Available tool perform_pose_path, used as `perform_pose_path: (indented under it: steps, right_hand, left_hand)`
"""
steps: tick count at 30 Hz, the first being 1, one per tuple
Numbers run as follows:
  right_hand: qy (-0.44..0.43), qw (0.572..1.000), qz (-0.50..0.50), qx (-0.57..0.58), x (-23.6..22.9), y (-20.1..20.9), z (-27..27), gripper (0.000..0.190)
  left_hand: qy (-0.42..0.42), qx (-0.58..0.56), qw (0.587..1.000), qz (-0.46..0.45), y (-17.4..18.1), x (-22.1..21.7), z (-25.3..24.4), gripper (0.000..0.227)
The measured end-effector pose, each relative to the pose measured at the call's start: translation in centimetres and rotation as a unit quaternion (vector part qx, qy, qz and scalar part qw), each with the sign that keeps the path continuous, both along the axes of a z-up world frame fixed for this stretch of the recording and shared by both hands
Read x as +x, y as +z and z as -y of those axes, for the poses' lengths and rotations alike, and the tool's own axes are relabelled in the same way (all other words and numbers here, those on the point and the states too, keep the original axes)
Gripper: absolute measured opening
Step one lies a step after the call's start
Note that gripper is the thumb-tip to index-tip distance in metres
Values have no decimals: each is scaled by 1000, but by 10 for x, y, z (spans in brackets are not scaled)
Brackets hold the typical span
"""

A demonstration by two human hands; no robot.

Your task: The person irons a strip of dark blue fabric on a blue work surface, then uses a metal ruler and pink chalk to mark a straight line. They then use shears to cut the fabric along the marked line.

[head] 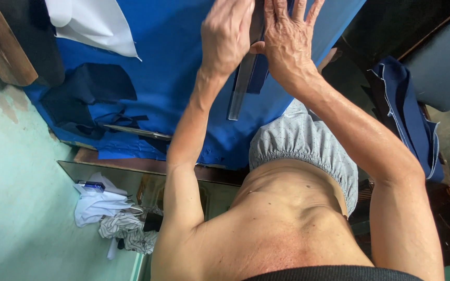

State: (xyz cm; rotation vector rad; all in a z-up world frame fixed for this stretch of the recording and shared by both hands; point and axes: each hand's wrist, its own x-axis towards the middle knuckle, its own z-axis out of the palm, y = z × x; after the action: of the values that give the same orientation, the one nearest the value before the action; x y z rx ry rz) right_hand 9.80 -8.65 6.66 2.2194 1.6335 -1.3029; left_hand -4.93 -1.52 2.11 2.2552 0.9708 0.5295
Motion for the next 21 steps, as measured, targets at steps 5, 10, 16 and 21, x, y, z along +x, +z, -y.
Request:
perform_pose_path:
  steps: [5, 10, 16, 21]
  right_hand:
    - [11, 1000, 25, 4, -1, -6, 1, 111]
    - [2, 999, 14, 51, 0, -9, 5, 108]
    - [2, 996, 36, 81, -1, -28, 17, 107]
    - [-3, 997, 23, 69, -1, -28, 15, 107]
  left_hand:
    - [-29, -63, 997, -33, 35, -44, 46, 32]
    - [-29, -87, 994, -64, 52, -81, 87, 30]
    - [-28, -94, 992, -81, 54, -105, 112, 29]
    - [-29, -85, 992, -84, 62, -106, 112, 25]
